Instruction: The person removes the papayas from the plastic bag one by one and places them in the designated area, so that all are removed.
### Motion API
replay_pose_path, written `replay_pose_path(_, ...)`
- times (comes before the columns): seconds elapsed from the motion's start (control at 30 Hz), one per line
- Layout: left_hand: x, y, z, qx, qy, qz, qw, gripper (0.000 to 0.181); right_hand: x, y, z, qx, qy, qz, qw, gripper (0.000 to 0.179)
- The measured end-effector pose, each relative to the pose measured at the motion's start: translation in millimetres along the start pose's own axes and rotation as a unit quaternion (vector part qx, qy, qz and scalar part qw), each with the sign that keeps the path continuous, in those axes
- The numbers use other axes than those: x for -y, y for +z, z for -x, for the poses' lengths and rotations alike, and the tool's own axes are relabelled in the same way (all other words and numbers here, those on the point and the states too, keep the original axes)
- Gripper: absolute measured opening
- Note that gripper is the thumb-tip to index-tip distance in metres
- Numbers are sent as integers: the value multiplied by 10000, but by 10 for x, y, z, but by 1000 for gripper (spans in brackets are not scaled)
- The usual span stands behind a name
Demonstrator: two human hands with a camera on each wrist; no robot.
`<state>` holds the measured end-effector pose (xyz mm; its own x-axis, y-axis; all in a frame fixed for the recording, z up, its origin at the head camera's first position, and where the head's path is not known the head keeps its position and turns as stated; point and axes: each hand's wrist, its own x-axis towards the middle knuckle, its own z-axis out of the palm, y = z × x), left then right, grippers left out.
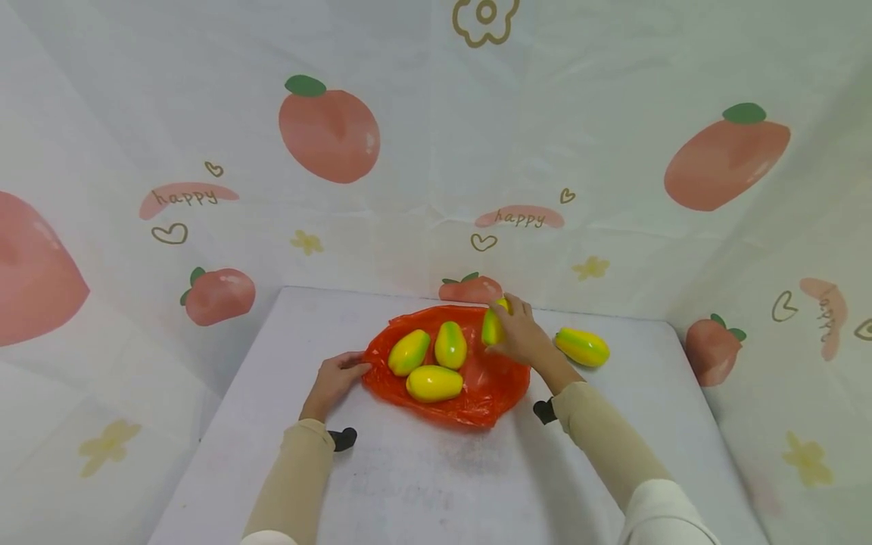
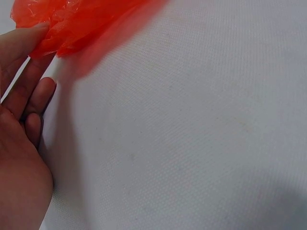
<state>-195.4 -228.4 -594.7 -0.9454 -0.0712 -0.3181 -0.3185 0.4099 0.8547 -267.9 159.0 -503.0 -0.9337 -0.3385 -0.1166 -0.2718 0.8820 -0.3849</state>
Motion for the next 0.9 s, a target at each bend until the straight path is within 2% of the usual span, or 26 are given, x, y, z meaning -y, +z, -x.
replay_pose_path(0.47, -22, -56, 0, -66, 48, -27, 10000, 50, -137, -47, 169, -260, 547, -419, 9973, 96)
replay_pose_path(0.9, 41, -13, -31, 15, 91, 134, 9999, 51, -379, -57, 405, -750, 813, -758, 9910, 95)
